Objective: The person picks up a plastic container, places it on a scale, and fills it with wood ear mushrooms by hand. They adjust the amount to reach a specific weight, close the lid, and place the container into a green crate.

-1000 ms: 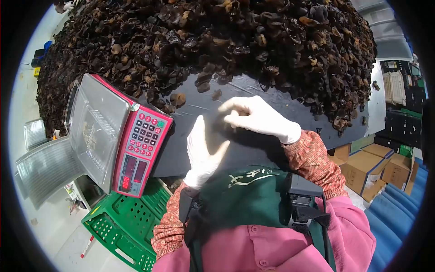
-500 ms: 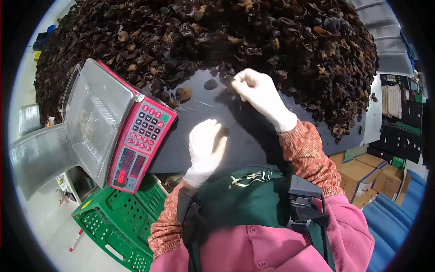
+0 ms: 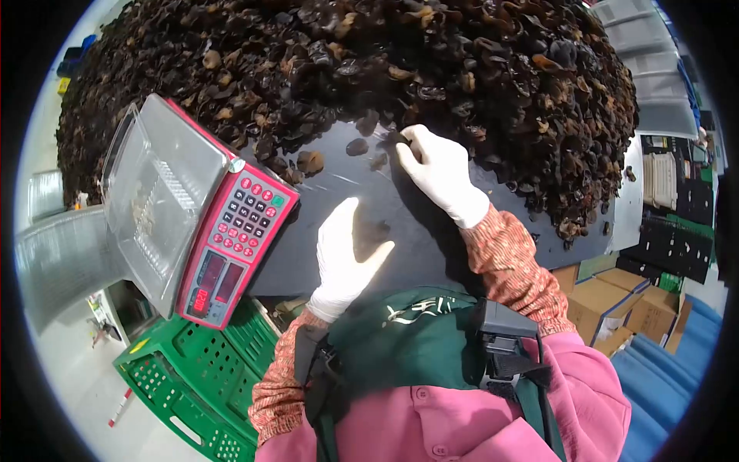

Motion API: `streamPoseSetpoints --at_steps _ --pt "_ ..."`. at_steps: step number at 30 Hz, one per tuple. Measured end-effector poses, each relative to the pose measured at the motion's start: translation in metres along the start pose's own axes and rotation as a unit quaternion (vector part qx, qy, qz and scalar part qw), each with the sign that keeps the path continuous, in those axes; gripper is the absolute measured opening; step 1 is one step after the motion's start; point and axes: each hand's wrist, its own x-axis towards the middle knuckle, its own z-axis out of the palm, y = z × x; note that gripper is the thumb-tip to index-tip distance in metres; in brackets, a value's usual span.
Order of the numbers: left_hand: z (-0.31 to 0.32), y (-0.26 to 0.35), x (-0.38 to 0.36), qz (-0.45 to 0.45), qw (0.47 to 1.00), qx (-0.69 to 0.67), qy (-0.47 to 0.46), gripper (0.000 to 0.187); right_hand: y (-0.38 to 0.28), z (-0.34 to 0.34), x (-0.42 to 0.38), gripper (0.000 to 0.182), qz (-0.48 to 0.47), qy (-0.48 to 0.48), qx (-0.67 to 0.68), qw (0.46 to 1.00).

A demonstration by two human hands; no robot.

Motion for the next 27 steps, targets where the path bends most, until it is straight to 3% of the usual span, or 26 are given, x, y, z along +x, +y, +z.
streamPoseSetpoints --at_steps 2,3,4,6,7,9,10,12,13,16,18,19,20,21,22,24,27 --pt "-0.001 0.006 0.003 -0.042 0.999 -0.004 0.006 0.102 -0.011 -0.018 -0.012 0.023 0.023 -0.062 0.115 0.991" --pt "-0.002 0.008 0.005 -0.06 0.998 -0.007 0.008 0.104 -0.024 -0.04 -0.014 0.026 0.103 -0.203 0.288 0.93" --pt "-0.003 0.009 0.005 -0.089 0.995 -0.039 -0.007 0.106 -0.027 -0.048 -0.014 0.028 0.073 -0.267 0.247 0.929" --pt "-0.004 0.011 0.005 -0.144 0.984 -0.102 -0.039 0.11 -0.024 -0.032 -0.016 0.028 -0.03 -0.104 0.23 0.967" --pt "0.0 0.01 0.005 -0.032 0.999 0.018 0.029 0.107 -0.021 -0.023 -0.013 0.028 -0.079 -0.063 0.196 0.975" --pt "0.0 0.004 0.005 0.004 0.999 0.044 0.005 0.102 -0.014 -0.001 0.005 0.03 -0.177 0.02 0.126 0.976" --pt "0.0 0.001 0.004 0.021 0.998 0.058 -0.007 0.099 -0.015 0.01 0.013 0.029 -0.21 -0.028 0.085 0.974" --pt "0.004 -0.003 0.001 0.029 0.997 0.075 -0.016 0.092 -0.016 0.034 0.014 0.025 -0.299 0.03 0.064 0.952" --pt "0.004 -0.004 -0.001 0.031 0.996 0.083 -0.019 0.089 -0.011 0.041 0.015 0.024 -0.312 -0.015 0.041 0.949" --pt "0.005 -0.003 -0.002 0.005 0.998 0.059 -0.009 0.084 0.006 0.022 -0.01 0.024 -0.288 -0.05 0.038 0.956" --pt "0.001 -0.001 0.002 0.02 0.998 0.059 0.006 0.081 0.019 -0.004 -0.041 0.021 -0.219 -0.106 -0.006 0.97" --pt "-0.001 0.003 0.006 0.031 0.998 0.054 0.01 0.079 0.031 -0.018 -0.057 0.019 -0.231 -0.086 -0.014 0.969" --pt "-0.012 0.012 0.015 -0.024 0.998 0.036 -0.047 0.077 0.042 -0.033 -0.075 0.017 -0.237 -0.065 -0.029 0.969" --pt "-0.028 0.024 0.029 -0.071 0.991 0.01 -0.109 0.075 0.053 -0.045 -0.095 0.012 -0.141 -0.096 -0.046 0.984" --pt "-0.029 0.029 0.039 -0.108 0.976 -0.026 -0.185 0.073 0.059 -0.061 -0.116 0.011 -0.12 -0.084 -0.08 0.986" --pt "-0.014 0.017 0.021 0.0 0.999 -0.029 -0.043 0.072 0.07 -0.091 -0.154 0.009 -0.082 -0.059 -0.151 0.983" --pt "-0.01 0.019 0.011 -0.022 0.999 -0.005 -0.043 0.08 0.087 -0.126 -0.212 0.009 -0.019 0.011 -0.252 0.967"
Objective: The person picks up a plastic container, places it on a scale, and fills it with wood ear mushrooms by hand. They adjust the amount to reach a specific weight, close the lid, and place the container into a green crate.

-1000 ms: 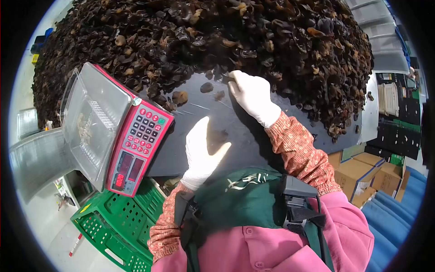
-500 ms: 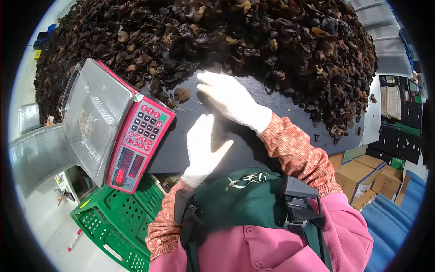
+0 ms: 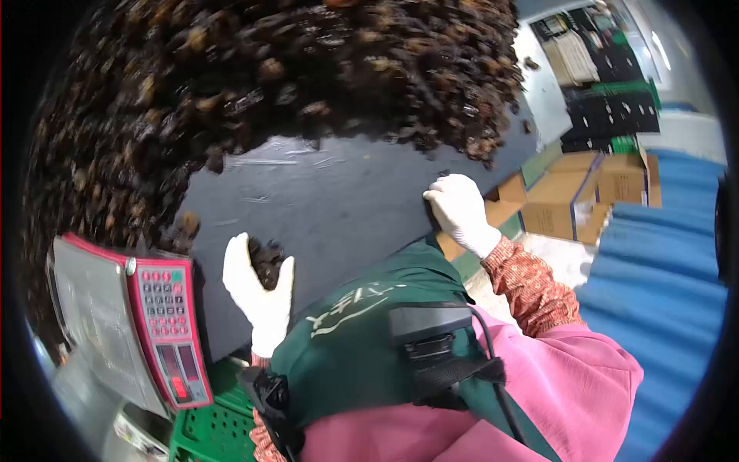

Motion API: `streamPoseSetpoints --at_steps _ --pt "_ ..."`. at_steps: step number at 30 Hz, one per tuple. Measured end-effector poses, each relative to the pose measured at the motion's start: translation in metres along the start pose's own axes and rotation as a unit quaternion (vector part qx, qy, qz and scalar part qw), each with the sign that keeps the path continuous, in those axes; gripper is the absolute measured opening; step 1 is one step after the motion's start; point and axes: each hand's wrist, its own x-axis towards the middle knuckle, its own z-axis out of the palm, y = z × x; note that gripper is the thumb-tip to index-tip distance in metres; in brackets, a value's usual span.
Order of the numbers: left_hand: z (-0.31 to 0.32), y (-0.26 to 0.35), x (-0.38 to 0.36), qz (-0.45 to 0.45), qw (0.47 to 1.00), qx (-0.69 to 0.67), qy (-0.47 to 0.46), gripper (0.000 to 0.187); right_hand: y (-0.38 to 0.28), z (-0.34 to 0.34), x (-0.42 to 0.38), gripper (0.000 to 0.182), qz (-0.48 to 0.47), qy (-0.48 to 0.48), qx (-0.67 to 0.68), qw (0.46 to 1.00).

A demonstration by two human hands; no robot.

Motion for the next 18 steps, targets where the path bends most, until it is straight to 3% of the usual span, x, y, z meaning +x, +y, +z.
streamPoseSetpoints --at_steps 3,5,6,8,10,13,14,18 --pt "0.005 -0.003 -0.006 0.005 0.999 0.046 -0.014 0.085 0.036 -0.016 -0.065 0.023 0.134 -0.014 -0.08 0.988" --pt "0.006 -0.001 -0.007 0.01 0.998 0.061 -0.019 0.084 0.038 -0.022 -0.092 0.032 0.182 0.058 -0.181 0.965" --pt "0.004 0.007 -0.006 -0.018 0.997 0.069 -0.034 0.083 0.033 -0.025 -0.092 0.036 0.203 0.082 -0.153 0.964" --pt "0.006 0.004 -0.009 -0.012 0.998 0.052 -0.041 0.082 0.018 -0.027 -0.067 0.033 0.172 0.117 -0.106 0.972" --pt "0.007 0.0 -0.011 0.006 0.998 0.035 -0.048 0.082 0.002 -0.019 -0.04 0.033 0.133 0.06 -0.009 0.989" --pt "0.005 0.009 -0.011 0.017 0.996 0.057 -0.069 0.083 -0.015 0.014 -0.029 0.047 0.061 -0.005 -0.001 0.998" --pt "0.007 0.002 -0.011 0.073 0.99 0.098 -0.072 0.082 -0.011 0.018 -0.032 0.047 0.097 -0.008 -0.004 0.995" --pt "0.013 0.0 -0.015 0.106 0.982 0.142 -0.068 0.077 0.024 0.014 -0.068 0.044 0.251 0.017 -0.109 0.962"
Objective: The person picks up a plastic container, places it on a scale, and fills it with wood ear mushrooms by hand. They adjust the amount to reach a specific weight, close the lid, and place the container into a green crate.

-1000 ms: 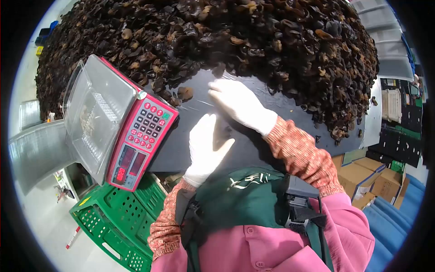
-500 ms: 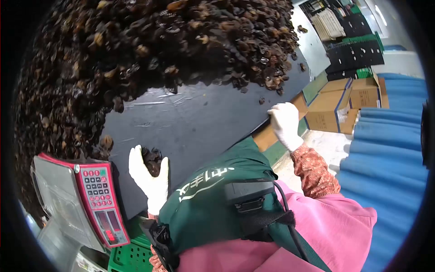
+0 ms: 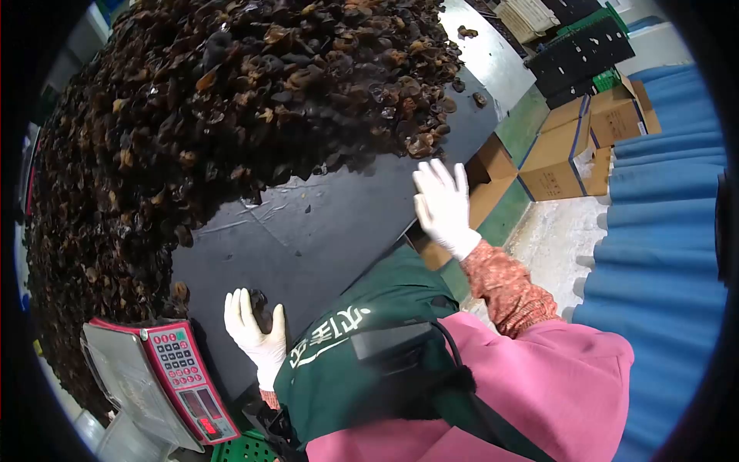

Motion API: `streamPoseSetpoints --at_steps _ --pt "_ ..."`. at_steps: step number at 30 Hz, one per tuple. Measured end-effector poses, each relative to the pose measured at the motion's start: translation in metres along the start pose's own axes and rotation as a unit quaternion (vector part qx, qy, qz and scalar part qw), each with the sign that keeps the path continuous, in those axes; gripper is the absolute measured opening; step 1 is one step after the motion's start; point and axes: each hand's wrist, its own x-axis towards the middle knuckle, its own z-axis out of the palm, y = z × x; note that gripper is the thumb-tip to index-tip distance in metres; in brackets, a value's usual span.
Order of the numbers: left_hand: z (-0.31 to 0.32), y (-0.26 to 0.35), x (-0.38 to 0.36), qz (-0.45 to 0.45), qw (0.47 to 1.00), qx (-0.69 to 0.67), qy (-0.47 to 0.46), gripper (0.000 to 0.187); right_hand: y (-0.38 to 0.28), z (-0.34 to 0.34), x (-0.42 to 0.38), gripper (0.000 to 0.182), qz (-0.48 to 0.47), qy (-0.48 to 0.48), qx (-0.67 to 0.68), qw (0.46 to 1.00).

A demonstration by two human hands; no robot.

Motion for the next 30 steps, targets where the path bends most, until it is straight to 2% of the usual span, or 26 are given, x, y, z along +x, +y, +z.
streamPoseSetpoints --at_steps 1,5,7,8,9,11,12,13,15,16,17,19,25,27,30 --pt "0.0 0.0 0.0 -0.005 1.0 -0.001 0.001 0.077 0.014 -0.004 -0.003 0.038 0.015 0.018 -0.047 0.999" --pt "0.001 0.004 0.0 -0.019 1.0 -0.007 0.002 0.077 0.056 -0.003 0.006 0.035 0.104 0.146 0.028 0.983" --pt "0.001 0.003 0.0 -0.027 1.0 -0.013 0.004 0.077 0.064 0.01 0.033 0.037 0.135 0.225 0.116 0.958" --pt "0.001 0.0 0.002 0.009 1.0 0.006 0.007 0.077 0.061 0.021 0.052 0.042 0.173 0.23 0.18 0.941" --pt "0.001 -0.001 0.003 0.006 1.0 0.009 0.004 0.077 0.053 0.03 0.067 0.048 0.21 0.233 0.242 0.918" --pt "0.001 -0.001 0.001 -0.003 1.0 0.011 -0.003 0.077 0.024 0.036 0.088 0.06 0.236 0.198 0.205 0.929" --pt "0.001 0.002 -0.001 -0.024 1.0 -0.013 0.004 0.076 0.011 0.032 0.094 0.067 0.209 0.187 0.189 0.941" --pt "0.002 0.003 0.0 -0.029 1.0 -0.01 0.005 0.076 0.0 0.043 0.098 0.061 0.189 0.182 0.158 0.952" --pt "0.001 0.005 0.0 -0.039 0.999 -0.005 0.002 0.076 -0.014 0.051 0.101 0.051 0.18 0.177 0.181 0.951" --pt "0.001 0.005 -0.001 -0.035 0.999 -0.004 0.005 0.076 -0.022 0.051 0.101 0.04 0.185 0.21 0.225 0.933" --pt "0.001 0.004 -0.001 -0.031 0.999 -0.004 0.007 0.076 -0.028 0.048 0.096 0.028 0.162 0.227 0.296 0.914" --pt "0.005 0.003 0.0 -0.027 1.0 -0.006 0.013 0.076 -0.04 0.038 0.088 0.02 0.091 0.207 0.304 0.925" --pt "0.014 0.016 0.007 -0.012 0.999 -0.044 0.009 0.075 -0.11 0.027 0.078 0.026 -0.064 0.194 0.435 0.877" --pt "0.018 0.02 0.008 0.013 0.999 -0.041 0.003 0.078 -0.136 0.027 0.076 0.026 -0.118 0.119 0.44 0.882" --pt "0.023 0.02 0.008 0.013 0.998 -0.055 0.024 0.083 -0.169 0.02 0.077 0.037 -0.215 0.054 0.48 0.849"
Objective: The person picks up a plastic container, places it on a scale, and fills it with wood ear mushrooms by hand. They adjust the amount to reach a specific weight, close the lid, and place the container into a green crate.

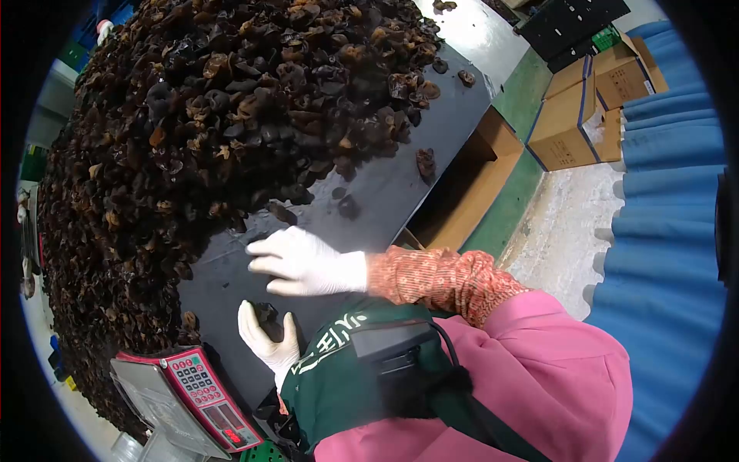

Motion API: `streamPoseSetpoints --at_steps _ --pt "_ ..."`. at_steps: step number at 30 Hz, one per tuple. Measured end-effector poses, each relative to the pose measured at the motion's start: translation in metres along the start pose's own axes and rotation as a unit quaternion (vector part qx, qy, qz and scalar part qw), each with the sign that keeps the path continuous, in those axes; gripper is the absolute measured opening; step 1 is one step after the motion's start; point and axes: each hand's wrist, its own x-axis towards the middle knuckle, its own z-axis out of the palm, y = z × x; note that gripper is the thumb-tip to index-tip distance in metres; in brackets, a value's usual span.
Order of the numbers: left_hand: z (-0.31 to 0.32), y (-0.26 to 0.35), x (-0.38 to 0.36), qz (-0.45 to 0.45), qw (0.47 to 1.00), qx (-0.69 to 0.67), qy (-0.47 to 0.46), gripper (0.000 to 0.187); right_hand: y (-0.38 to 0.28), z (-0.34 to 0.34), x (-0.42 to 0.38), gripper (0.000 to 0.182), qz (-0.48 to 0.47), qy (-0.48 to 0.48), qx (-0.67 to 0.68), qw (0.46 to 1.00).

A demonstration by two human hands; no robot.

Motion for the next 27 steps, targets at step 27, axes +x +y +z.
streamPoseSetpoints --at_steps 27 --pt "-0.011 0.014 0.008 -0.03 0.999 -0.018 -0.027 0.115 0.005 -0.064 -0.078 0.055 0.128 0.018 -0.184 0.974"
